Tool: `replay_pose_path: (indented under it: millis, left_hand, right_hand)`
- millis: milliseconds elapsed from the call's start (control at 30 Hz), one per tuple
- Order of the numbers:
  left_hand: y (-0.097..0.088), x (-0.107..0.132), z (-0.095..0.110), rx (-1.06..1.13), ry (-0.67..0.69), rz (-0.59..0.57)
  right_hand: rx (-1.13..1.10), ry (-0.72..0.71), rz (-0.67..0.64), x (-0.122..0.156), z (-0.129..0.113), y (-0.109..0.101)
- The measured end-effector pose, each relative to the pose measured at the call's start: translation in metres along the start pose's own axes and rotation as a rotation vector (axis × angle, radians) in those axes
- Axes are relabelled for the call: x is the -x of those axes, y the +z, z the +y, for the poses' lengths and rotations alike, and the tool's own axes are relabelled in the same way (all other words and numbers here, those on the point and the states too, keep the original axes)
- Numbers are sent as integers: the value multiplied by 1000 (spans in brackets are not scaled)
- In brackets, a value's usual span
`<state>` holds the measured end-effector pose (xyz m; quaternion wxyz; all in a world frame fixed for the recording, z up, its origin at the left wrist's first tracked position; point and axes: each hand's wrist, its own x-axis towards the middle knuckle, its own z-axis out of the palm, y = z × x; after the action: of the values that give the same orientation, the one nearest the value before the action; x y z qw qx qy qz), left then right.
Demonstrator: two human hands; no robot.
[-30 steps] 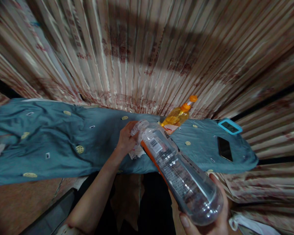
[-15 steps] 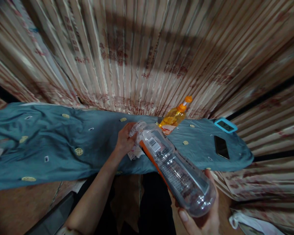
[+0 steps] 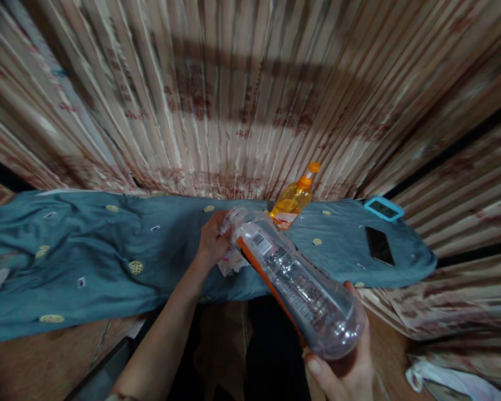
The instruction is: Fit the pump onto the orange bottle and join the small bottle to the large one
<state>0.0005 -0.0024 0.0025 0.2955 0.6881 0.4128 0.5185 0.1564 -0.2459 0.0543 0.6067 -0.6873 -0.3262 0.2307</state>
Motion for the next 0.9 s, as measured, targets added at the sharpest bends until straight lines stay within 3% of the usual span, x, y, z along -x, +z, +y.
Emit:
replay_pose_path:
  millis: [100,233,633,900]
  left_hand:
    - [0,0,1,7,17,4]
    - [0,0,2,-16,8,5]
    - [1,3,-5,18,62,30]
    - [1,1,-5,-34,97,23]
  right_hand:
    - [-17,71,85,1,-10,8]
    - [-2,48,88,1,-16,14]
    - [-84,-91,133,-12,22,-4]
    - [71,-226,166,-14,14,1]
